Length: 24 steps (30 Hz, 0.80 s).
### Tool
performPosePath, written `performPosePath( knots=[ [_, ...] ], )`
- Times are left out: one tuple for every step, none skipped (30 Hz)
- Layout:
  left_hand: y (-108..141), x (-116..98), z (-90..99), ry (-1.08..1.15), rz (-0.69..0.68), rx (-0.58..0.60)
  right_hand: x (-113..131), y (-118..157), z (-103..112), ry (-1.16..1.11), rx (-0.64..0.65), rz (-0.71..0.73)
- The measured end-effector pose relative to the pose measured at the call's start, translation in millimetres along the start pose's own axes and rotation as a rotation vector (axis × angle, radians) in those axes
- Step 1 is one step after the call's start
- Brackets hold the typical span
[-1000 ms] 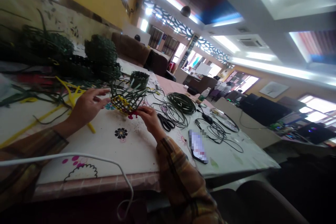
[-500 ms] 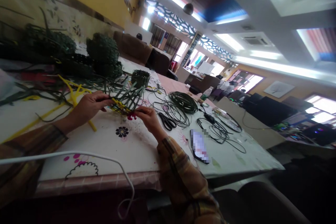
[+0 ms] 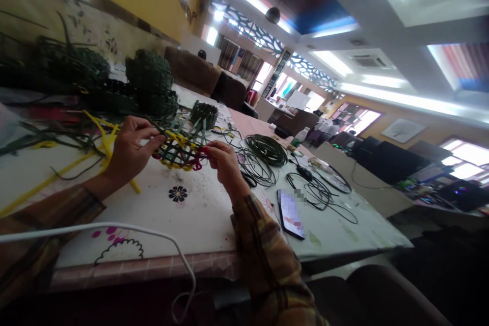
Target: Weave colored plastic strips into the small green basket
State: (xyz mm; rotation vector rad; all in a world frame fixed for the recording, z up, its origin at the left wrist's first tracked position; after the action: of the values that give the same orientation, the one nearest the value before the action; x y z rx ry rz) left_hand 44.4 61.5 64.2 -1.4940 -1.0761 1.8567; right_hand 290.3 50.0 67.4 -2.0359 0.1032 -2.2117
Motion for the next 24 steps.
performPosePath(
  knots=[
    [-1, 3, 0.8, 0.02, 0.034, 0.005, 3, -2, -2, 0.011, 0.007, -0.014],
    [-1, 6, 1.4, 0.041, 0.071, 0.01, 5, -4, -4, 0.018, 0.011, -0.032],
    [-1, 9, 1.7, 0.061, 0.109, 0.018, 6, -6, -6, 0.022, 0.013, -0.052],
    [-1, 13, 1.9, 0.083, 0.145, 0.025, 7, -8, -8, 0.022, 0.014, -0.073],
    [-1, 16, 1.9, 0.104, 0.181, 0.034, 7, -9, -9, 0.022, 0.014, -0.093],
    [-1, 20, 1.6, 0.127, 0.22, 0.046, 6, -11, -11, 0.023, 0.016, -0.11],
    [0, 24, 1.0, 0.148, 0.261, 0.062, 5, -12, -12, 0.024, 0.017, -0.123],
    [1, 28, 0.1, 0.164, 0.301, 0.08, 4, -12, -13, 0.027, 0.017, -0.134],
    [2, 31, -0.5, 0.173, 0.337, 0.094, 2, -13, -14, 0.03, 0.016, -0.142],
    [3, 34, -0.8, 0.172, 0.365, 0.103, 1, -13, -15, 0.037, 0.016, -0.147],
    [4, 35, -0.8, 0.162, 0.383, 0.104, -1, -12, -16, 0.046, 0.014, -0.146],
    [5, 36, -0.4, 0.145, 0.388, 0.098, -2, -11, -17, 0.057, 0.015, -0.141],
    [5, 35, 0.2, 0.124, 0.379, 0.084, -2, -10, -17, 0.07, 0.017, -0.13],
    [5, 33, 1.1, 0.103, 0.363, 0.062, -1, -9, -17, 0.085, 0.022, -0.114],
    [5, 31, 2.0, 0.088, 0.346, 0.035, 0, -8, -17, 0.101, 0.025, -0.089],
    [6, 28, 2.5, 0.089, 0.339, 0.007, 3, -7, -16, 0.118, 0.026, -0.054],
    [7, 26, 2.1, 0.115, 0.352, -0.013, 7, -5, -15, 0.134, 0.025, -0.011],
    [8, 25, 0.8, 0.165, 0.384, -0.024, 11, -4, -14, 0.152, 0.025, 0.039],
    [10, 25, -1.3, 0.233, 0.434, -0.028, 15, -3, -12, 0.17, 0.023, 0.094],
    [12, 26, -4.0, 0.302, 0.49, -0.022, 19, -2, -12, 0.189, 0.024, 0.147],
    [14, 27, -6.3, 0.345, 0.536, -0.011, 21, 0, -11, 0.209, 0.03, 0.193],
    [16, 28, -6.8, 0.341, 0.556, -0.005, 22, 0, -12, 0.234, 0.036, 0.226],
    [16, 28, -5.3, 0.288, 0.547, -0.007, 21, 1, -12, 0.262, 0.047, 0.247],
    [14, 27, -1.5, 0.202, 0.513, -0.026, 20, 1, -13, 0.291, 0.06, 0.258]
  ],
)
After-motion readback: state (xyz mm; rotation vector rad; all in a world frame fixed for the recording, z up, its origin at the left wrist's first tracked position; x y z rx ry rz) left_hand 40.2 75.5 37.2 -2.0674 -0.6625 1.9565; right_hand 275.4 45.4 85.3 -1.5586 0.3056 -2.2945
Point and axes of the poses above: each hand's wrist, its own y-axis away from the middle knuckle, its own z-axis out of the back of the hand, x = y × z, the point moved 6 cm from there along -y, towards the middle knuckle, and after that the axes turned 15 degrees about y, right-handed, at the moved point
